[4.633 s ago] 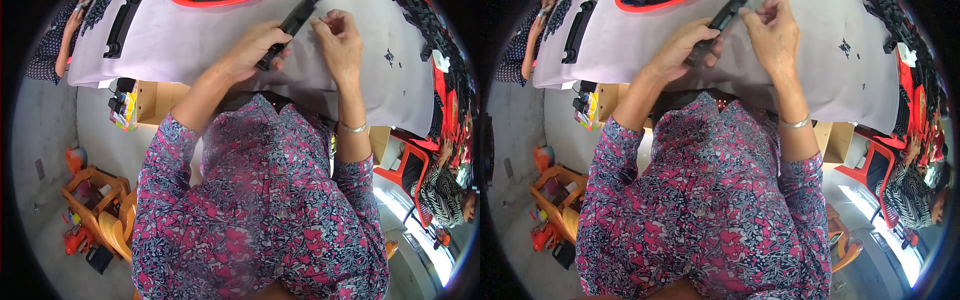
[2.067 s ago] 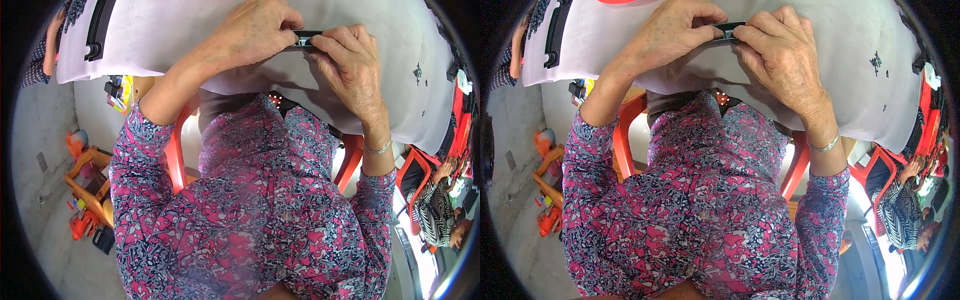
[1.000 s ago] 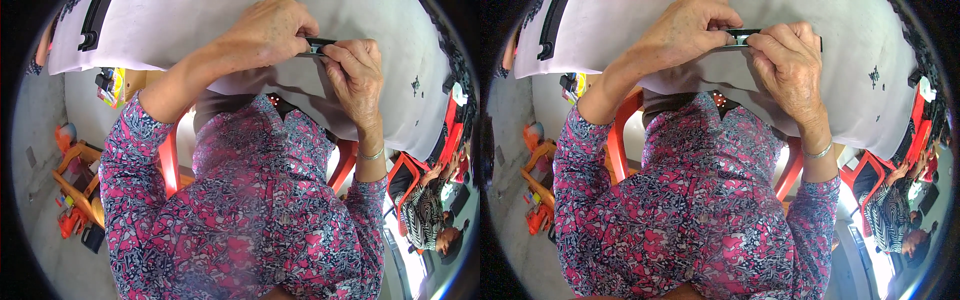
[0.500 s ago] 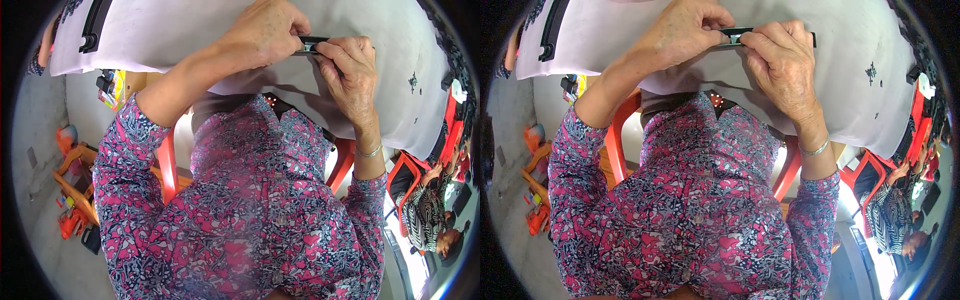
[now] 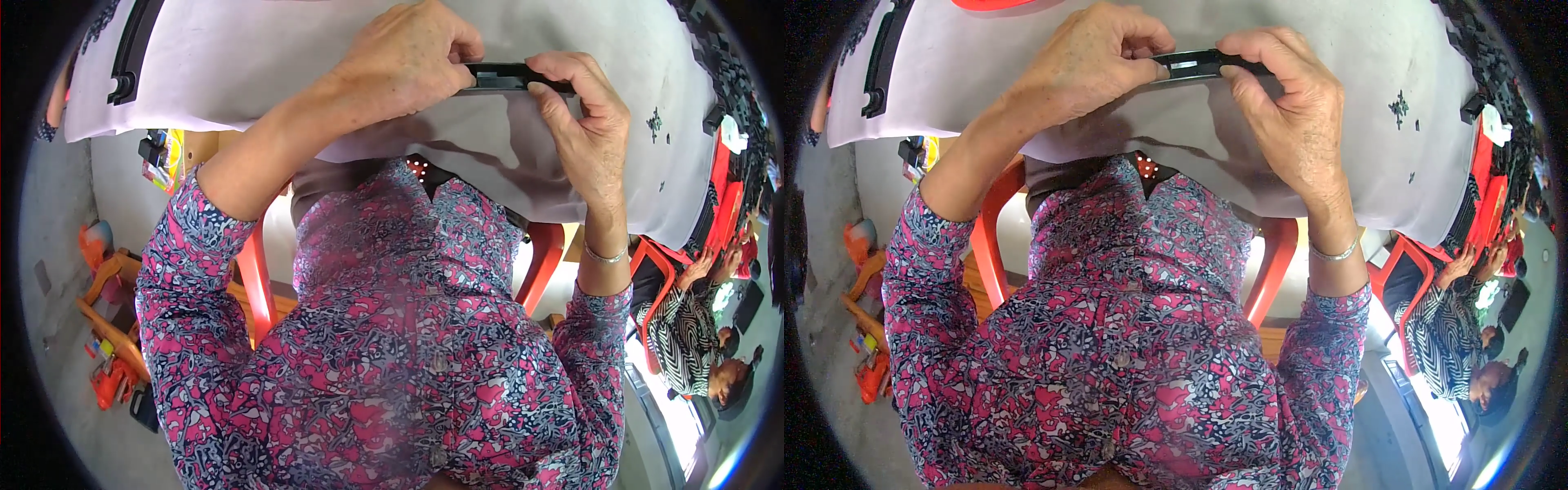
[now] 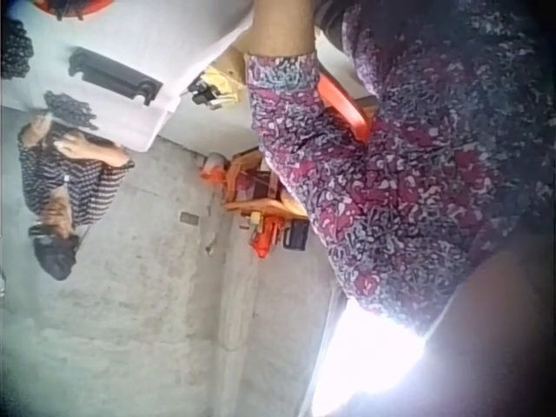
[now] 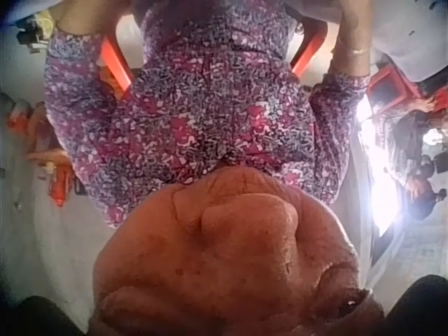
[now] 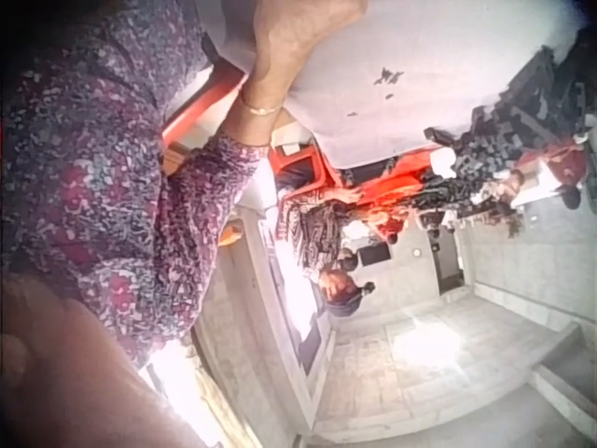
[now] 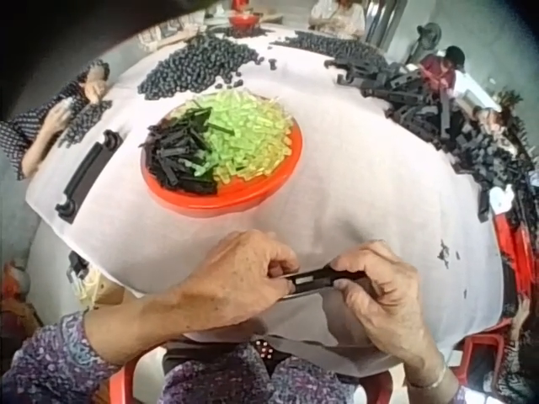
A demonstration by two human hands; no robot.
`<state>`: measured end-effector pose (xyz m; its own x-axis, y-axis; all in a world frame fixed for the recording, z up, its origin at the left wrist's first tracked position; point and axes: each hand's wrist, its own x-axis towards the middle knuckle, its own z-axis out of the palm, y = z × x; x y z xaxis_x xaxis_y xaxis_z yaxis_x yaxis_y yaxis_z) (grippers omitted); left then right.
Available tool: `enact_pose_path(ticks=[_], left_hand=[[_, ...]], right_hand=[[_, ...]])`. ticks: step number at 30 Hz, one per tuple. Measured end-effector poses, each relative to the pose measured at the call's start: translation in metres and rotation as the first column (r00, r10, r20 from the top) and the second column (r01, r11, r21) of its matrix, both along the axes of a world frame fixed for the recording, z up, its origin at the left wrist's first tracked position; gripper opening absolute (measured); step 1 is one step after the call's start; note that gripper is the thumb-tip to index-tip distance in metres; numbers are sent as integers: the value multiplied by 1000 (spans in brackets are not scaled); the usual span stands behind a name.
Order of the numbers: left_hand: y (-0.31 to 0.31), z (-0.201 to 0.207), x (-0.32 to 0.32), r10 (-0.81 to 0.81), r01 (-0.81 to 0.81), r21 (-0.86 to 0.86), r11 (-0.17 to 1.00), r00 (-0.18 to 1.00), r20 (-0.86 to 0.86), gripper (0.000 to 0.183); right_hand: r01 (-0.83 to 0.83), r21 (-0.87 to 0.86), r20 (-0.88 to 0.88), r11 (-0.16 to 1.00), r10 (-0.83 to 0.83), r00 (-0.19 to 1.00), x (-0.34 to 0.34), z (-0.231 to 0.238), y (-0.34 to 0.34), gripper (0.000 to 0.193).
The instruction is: The person assembles small components into a larger black plastic housing by hand, taking green components, small pins, and plastic rollers from a red tray and inserting them into the housing.
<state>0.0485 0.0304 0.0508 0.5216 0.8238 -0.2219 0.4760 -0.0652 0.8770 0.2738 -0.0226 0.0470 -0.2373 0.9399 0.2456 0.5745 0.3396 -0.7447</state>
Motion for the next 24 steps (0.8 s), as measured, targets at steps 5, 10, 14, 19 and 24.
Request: enact_pose_path(ticks=[5, 10, 14, 19, 24], left_hand=[[-2, 4, 2, 8, -7, 9, 1000, 1000, -5, 21], [-4, 5, 3, 18, -18, -13, 1000, 999, -37, 21], [-4, 3, 4, 38, -37, 35, 999, 998, -40, 23], [-4, 2, 3, 24, -22, 59, 998, 999, -31, 24], [-4, -1, 3, 14, -15, 70, 997, 1000, 8, 23]], right_hand=[[49, 98, 186, 994, -66, 980, -8, 6, -4, 26], [9, 294, 383, 956, -126, 915, -5, 10, 0, 23], [38, -14, 197, 999, -35, 980, 12, 10, 12, 20], [-16, -173, 252, 985, 60, 966, 11, 16, 26, 20], [-170, -418, 105, 892, 234, 967, 25, 11, 49, 18]])
